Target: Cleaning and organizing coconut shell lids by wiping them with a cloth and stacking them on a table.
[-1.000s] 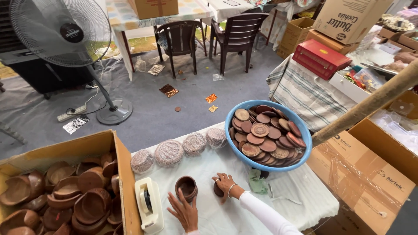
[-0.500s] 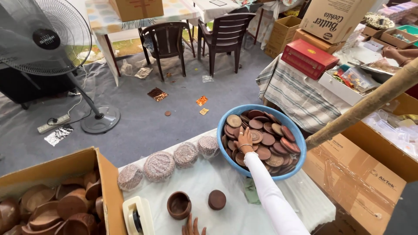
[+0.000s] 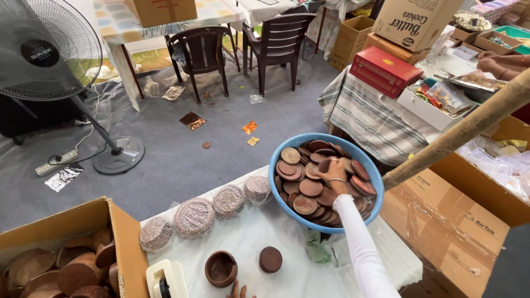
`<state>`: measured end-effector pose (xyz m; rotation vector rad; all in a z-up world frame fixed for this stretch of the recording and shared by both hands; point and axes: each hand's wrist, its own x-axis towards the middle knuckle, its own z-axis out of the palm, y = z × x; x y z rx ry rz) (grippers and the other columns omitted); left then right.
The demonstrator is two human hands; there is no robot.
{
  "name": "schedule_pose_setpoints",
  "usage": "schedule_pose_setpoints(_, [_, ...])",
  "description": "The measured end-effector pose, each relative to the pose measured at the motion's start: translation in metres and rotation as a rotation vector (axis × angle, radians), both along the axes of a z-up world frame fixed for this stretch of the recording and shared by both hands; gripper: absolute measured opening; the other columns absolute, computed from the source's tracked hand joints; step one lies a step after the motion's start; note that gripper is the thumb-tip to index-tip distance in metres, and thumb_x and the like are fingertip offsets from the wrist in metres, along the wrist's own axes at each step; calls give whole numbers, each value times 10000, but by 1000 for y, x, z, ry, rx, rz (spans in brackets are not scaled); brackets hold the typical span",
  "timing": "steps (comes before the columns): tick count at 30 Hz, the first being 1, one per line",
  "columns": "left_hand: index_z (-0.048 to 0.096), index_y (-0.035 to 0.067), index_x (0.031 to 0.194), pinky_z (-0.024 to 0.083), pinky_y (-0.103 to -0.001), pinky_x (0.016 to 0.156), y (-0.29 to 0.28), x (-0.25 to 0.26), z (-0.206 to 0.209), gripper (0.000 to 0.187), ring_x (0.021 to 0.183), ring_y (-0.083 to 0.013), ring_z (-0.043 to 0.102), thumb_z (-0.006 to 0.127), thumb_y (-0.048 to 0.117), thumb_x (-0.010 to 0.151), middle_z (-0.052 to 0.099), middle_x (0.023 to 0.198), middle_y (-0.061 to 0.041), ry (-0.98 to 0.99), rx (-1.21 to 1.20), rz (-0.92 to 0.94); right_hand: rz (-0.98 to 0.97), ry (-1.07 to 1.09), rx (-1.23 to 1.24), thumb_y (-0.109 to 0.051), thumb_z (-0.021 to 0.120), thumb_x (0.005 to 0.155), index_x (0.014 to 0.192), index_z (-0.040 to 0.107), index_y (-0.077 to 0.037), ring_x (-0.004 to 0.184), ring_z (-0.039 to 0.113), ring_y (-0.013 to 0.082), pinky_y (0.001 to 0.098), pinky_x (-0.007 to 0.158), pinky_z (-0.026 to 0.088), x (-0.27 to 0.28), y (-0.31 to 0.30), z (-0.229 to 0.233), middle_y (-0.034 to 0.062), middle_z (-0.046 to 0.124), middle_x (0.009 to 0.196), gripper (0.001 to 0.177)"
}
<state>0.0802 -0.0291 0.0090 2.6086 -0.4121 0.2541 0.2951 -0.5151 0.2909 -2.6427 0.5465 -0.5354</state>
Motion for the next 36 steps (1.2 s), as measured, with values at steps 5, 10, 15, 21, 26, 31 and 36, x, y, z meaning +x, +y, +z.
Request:
schedule_pose_setpoints(5, [591, 151, 1329, 291, -714, 1098, -3, -6, -1, 710, 1381, -330, 430, 774, 536, 761, 398, 1558, -138, 71, 33, -7, -235, 370, 1, -475, 1000, 495, 1425, 497, -96, 1250, 600, 391, 475, 1007, 523, -21, -33, -18, 223, 570, 1362, 1123])
schedule_pose_setpoints(10, [621, 157, 1307, 295, -682, 1126, -7, -19, 27, 656, 1392, -299, 453, 773, 464, 747, 425, 1561, -113, 110, 21, 72, -165, 289, -115, -509, 980, 515, 1381, 517, -90, 1246, 551, 398, 479, 979, 524, -7, -19, -51, 195, 532, 1329, 1067])
schedule_pose_setpoints(15, [620, 151, 1307, 326, -638, 1122, -7, -36, 25, 601, 1373, -276, 472, 733, 434, 789, 443, 1505, -103, -12, -36, 111, -183, 236, -188, -513, 965, 551, 1355, 554, -97, 1203, 507, 405, 495, 959, 513, -9, 5, -53, 199, 487, 1305, 993])
schedule_pose_setpoints(21, [613, 165, 1340, 326, -595, 1148, -5, -41, 40, 571, 1386, -256, 470, 710, 410, 833, 442, 1513, -75, 89, -12, 127, -160, 232, 75, -491, 989, 512, 1294, 624, -100, 1235, 533, 386, 445, 1042, 487, -14, -24, -41, 216, 536, 1332, 948])
schedule_pose_setpoints(26, [606, 153, 1349, 316, -620, 1151, -3, -35, 30, 589, 1388, -276, 454, 706, 428, 838, 434, 1552, -110, 114, 42, 74, -98, 42, 469, -463, 949, 554, 1344, 603, -107, 1254, 628, 310, 401, 1041, 506, -38, -54, 27, 184, 650, 1364, 933])
schedule_pose_setpoints(31, [624, 150, 1321, 325, -621, 1163, -5, -38, 28, 571, 1384, -264, 473, 710, 407, 818, 462, 1492, -100, 40, -26, 120, 215, 215, 315, -272, 910, 580, 1278, 653, -176, 1250, 627, 305, 385, 1029, 499, -64, -81, 65, 139, 669, 1299, 749])
schedule_pose_setpoints(36, [621, 143, 1330, 312, -624, 1169, -6, -36, 28, 565, 1400, -269, 463, 702, 400, 834, 458, 1495, -103, 83, 0, 112, 492, 525, -48, -187, 878, 549, 1316, 595, -202, 1230, 637, 309, 391, 1007, 523, -63, -101, 10, 94, 673, 1287, 817])
